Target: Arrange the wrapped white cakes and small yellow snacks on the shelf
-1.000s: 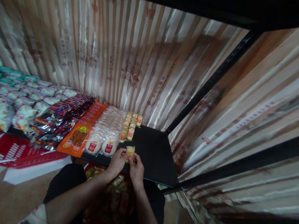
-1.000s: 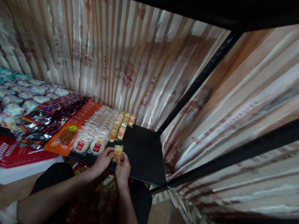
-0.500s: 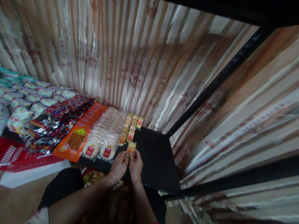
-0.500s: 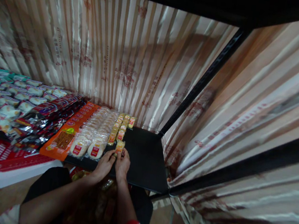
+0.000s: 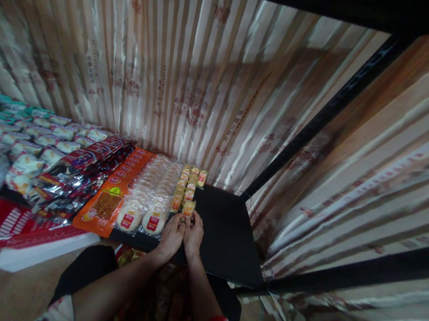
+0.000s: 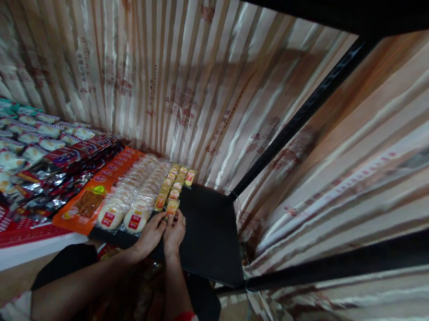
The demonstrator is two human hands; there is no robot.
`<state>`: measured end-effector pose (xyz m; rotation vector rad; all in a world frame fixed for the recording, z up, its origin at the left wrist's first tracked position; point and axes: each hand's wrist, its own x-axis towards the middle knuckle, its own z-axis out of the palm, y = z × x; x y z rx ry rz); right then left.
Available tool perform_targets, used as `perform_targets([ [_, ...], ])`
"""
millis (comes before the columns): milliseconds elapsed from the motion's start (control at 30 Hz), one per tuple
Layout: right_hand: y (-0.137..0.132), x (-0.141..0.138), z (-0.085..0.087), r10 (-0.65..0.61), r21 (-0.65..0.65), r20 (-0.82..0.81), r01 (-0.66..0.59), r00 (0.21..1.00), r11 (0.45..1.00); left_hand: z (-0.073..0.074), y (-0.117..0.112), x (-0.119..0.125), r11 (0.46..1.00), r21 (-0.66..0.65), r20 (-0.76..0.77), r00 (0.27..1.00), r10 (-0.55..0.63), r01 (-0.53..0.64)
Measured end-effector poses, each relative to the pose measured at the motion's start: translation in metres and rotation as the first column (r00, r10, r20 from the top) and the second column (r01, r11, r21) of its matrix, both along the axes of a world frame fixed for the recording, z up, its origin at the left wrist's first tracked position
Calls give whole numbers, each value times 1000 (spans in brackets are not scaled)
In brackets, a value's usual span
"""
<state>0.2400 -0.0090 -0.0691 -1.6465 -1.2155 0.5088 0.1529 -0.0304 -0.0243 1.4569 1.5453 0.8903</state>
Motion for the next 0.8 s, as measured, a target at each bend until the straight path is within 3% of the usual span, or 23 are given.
perform_targets([
  [200, 6, -2, -5, -33, 95, 64, 27, 997, 995, -4, 5, -1, 999, 49, 13, 1000, 21, -21],
  [800, 12, -2, -16, 22, 79, 101, -30, 995, 996, -9, 6, 0, 994, 102, 42, 999, 28, -32],
])
